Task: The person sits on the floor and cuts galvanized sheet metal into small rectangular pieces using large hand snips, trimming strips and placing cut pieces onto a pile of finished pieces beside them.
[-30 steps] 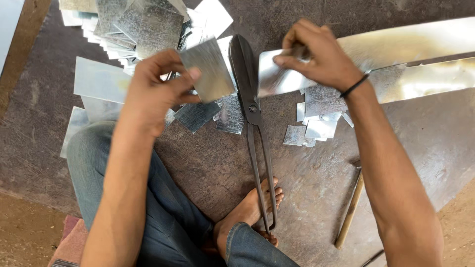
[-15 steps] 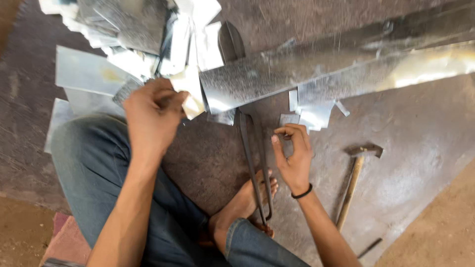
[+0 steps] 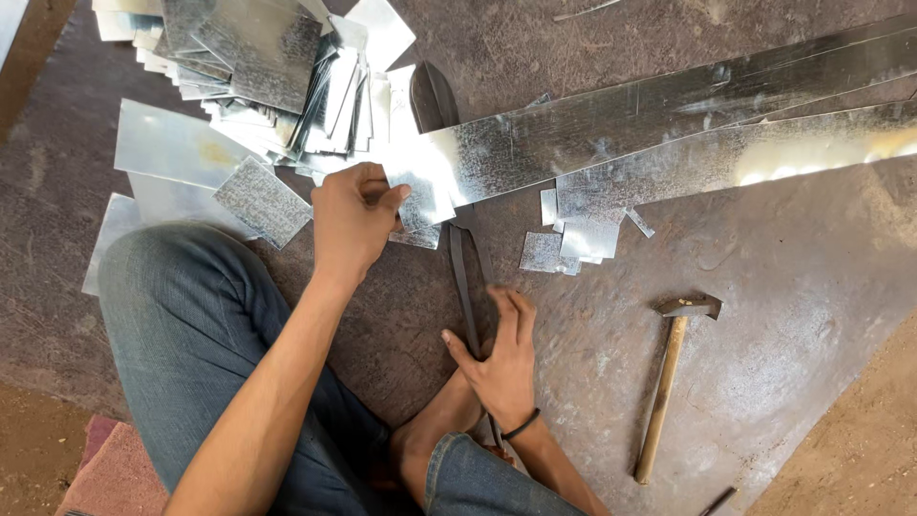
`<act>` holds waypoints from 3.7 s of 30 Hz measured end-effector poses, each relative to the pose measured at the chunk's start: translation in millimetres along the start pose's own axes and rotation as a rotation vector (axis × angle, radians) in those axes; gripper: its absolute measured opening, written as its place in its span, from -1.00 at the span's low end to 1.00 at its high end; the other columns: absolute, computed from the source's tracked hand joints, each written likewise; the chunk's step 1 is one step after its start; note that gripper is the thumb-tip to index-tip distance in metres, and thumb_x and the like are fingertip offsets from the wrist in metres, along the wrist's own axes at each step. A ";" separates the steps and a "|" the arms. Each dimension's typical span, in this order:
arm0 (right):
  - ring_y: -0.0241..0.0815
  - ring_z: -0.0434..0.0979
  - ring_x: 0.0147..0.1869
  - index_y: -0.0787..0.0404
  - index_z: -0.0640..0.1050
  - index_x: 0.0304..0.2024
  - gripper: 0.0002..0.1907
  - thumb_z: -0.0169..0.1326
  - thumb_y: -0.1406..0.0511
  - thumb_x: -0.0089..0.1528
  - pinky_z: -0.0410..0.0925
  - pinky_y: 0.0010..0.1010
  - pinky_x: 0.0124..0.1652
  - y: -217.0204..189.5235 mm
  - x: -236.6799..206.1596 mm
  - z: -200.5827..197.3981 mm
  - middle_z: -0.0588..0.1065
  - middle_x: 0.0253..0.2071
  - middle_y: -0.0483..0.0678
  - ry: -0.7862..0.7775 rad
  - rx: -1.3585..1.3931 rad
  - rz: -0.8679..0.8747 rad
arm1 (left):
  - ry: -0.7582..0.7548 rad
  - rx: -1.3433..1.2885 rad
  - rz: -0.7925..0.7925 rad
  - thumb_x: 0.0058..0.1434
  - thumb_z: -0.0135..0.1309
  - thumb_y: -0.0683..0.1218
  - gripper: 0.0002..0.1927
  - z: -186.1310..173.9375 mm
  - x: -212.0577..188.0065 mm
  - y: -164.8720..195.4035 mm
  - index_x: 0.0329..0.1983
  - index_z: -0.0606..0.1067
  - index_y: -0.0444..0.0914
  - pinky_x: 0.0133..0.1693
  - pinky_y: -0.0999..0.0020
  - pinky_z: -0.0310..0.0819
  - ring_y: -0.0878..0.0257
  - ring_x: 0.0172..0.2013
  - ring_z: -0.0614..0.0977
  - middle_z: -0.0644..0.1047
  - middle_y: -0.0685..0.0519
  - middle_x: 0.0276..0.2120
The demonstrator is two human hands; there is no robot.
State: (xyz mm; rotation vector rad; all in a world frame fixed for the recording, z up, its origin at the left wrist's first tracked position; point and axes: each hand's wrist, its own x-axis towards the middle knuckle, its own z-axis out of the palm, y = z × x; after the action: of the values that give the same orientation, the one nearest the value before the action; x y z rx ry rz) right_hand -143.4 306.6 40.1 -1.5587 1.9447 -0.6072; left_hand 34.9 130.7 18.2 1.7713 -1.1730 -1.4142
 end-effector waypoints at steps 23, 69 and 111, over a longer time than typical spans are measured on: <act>-0.19 0.47 -0.05 0.33 0.46 -0.19 -0.78 0.18 0.46 0.12 0.38 -0.35 -0.13 28.9 -23.2 -51.9 0.42 -0.03 -0.02 -0.312 0.432 0.321 | -0.004 0.035 0.435 0.26 0.29 -0.36 -0.87 -14.8 129.8 30.7 -0.26 0.52 -0.45 -0.55 0.48 0.59 0.29 -0.47 0.71 0.62 -0.10 -0.40; 0.20 0.60 -0.34 0.33 0.52 -0.08 -0.54 0.11 0.05 0.28 0.47 -0.07 -0.39 16.8 29.1 -13.5 0.54 -0.19 0.18 -0.336 -0.209 0.116 | -0.185 -0.028 0.267 0.40 0.21 -0.28 -0.79 -65.0 83.5 34.1 0.07 0.53 -0.37 -0.30 0.40 0.67 0.25 -0.22 0.65 0.58 -0.09 -0.09; 0.13 0.47 0.08 0.28 0.51 -0.02 -0.47 0.37 0.18 0.04 0.50 -0.15 -0.12 4.5 7.7 8.0 0.31 0.09 0.21 0.018 -0.066 0.013 | 0.023 -0.165 -0.057 0.17 0.26 -0.25 -0.77 -6.5 17.6 8.2 -0.14 0.58 -0.50 -0.54 0.44 0.62 0.33 -0.52 0.67 0.68 -0.10 -0.40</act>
State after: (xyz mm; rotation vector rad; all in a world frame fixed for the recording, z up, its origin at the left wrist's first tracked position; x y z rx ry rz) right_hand -142.4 300.1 30.1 -1.5843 2.0048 -0.5584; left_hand 39.8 110.8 19.0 1.7127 -0.9720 -1.4747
